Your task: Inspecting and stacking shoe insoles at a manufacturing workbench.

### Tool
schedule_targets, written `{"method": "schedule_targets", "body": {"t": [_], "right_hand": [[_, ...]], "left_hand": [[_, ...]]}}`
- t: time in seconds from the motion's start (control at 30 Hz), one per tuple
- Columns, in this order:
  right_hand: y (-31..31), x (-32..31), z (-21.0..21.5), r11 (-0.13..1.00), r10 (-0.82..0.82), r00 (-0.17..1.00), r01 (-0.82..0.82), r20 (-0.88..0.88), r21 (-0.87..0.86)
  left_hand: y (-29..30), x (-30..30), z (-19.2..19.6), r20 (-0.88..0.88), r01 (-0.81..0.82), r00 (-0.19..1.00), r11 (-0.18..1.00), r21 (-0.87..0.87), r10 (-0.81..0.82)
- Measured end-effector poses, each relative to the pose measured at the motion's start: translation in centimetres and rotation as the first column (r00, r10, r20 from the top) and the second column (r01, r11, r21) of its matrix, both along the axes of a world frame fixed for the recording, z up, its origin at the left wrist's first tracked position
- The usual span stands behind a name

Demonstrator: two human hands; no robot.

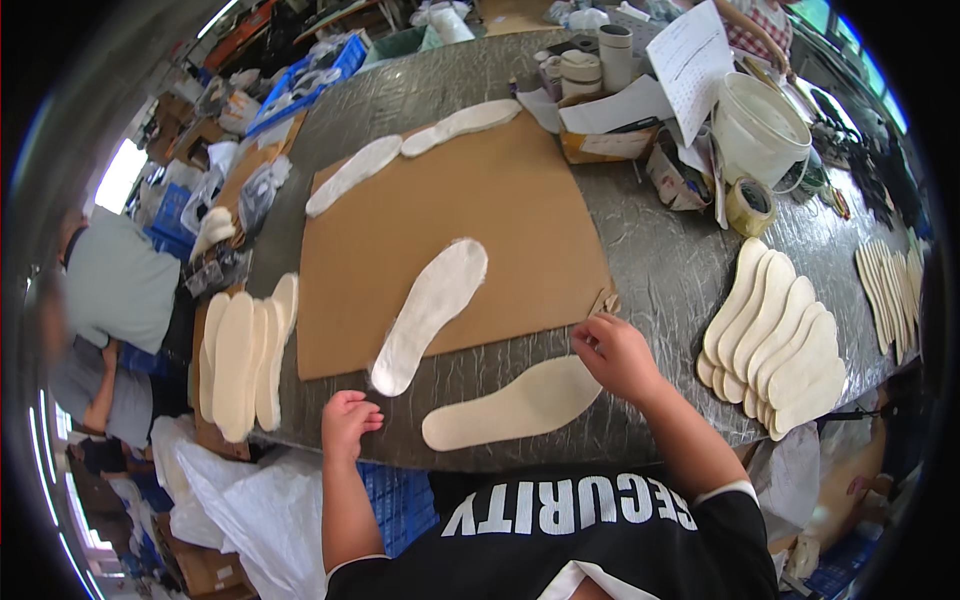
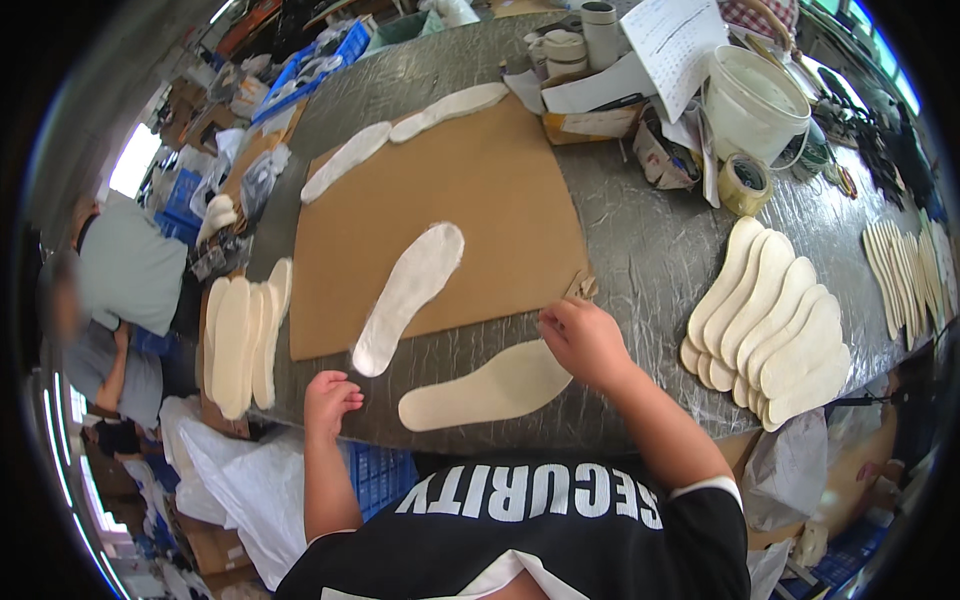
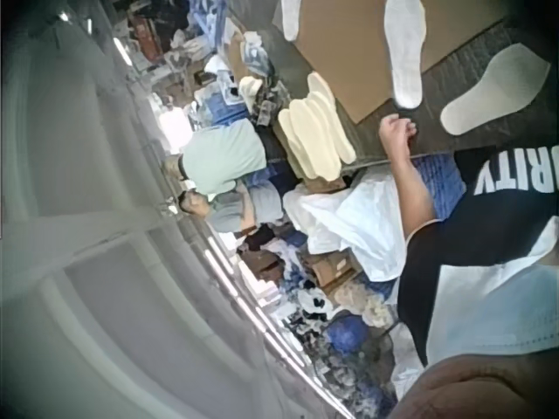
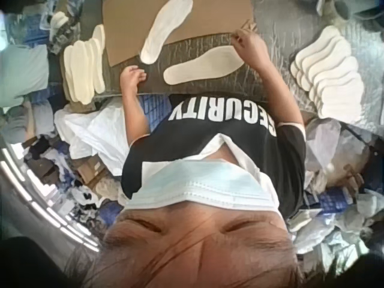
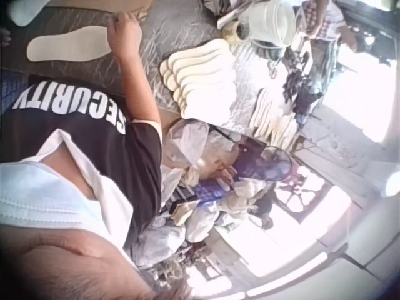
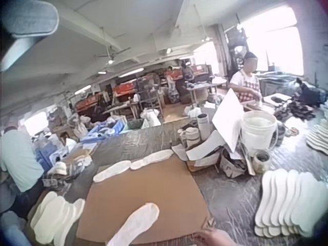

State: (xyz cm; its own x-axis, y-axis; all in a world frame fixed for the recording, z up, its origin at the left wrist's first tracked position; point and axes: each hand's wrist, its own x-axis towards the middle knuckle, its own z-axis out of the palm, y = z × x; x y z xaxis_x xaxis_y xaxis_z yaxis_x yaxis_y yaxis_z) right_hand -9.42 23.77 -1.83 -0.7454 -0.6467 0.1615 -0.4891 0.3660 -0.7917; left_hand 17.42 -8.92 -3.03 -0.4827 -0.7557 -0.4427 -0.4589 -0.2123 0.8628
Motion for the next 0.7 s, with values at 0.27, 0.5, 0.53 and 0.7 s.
{"method": "schedule_targets", "body": {"t": [0.27, 0.5, 0.53, 0.7], "right_hand": [[-0.8, 3.0, -0.5, 0.819, 0.283, 0.929, -0.105, -0.238, 0.565], [-0.2, 4.6, 1.8, 0.928, 0.369, 0.883, -0.367, -0.29, 0.064], [-0.5, 4.5, 2.2, 0.93, 0.364, 0.884, -0.36, -0.293, 0.069], [-5.1, 2.5, 5.5, 0.942, 0.25, 0.85, -0.325, -0.464, -0.088]], "left_hand": [[7.1, -0.5, 1.7, 0.101, 0.34, 0.926, 0.689, -0.64, -0.363], [7.8, -9.0, 2.6, 0.043, 0.96, 0.202, 0.19, -0.205, -0.978], [8.0, -9.8, 1.8, -0.179, 0.992, 0.117, 0.121, -0.016, -0.977], [8.4, -7.9, 2.2, -0.448, 0.869, 0.438, 0.24, 0.433, -0.779]]}}
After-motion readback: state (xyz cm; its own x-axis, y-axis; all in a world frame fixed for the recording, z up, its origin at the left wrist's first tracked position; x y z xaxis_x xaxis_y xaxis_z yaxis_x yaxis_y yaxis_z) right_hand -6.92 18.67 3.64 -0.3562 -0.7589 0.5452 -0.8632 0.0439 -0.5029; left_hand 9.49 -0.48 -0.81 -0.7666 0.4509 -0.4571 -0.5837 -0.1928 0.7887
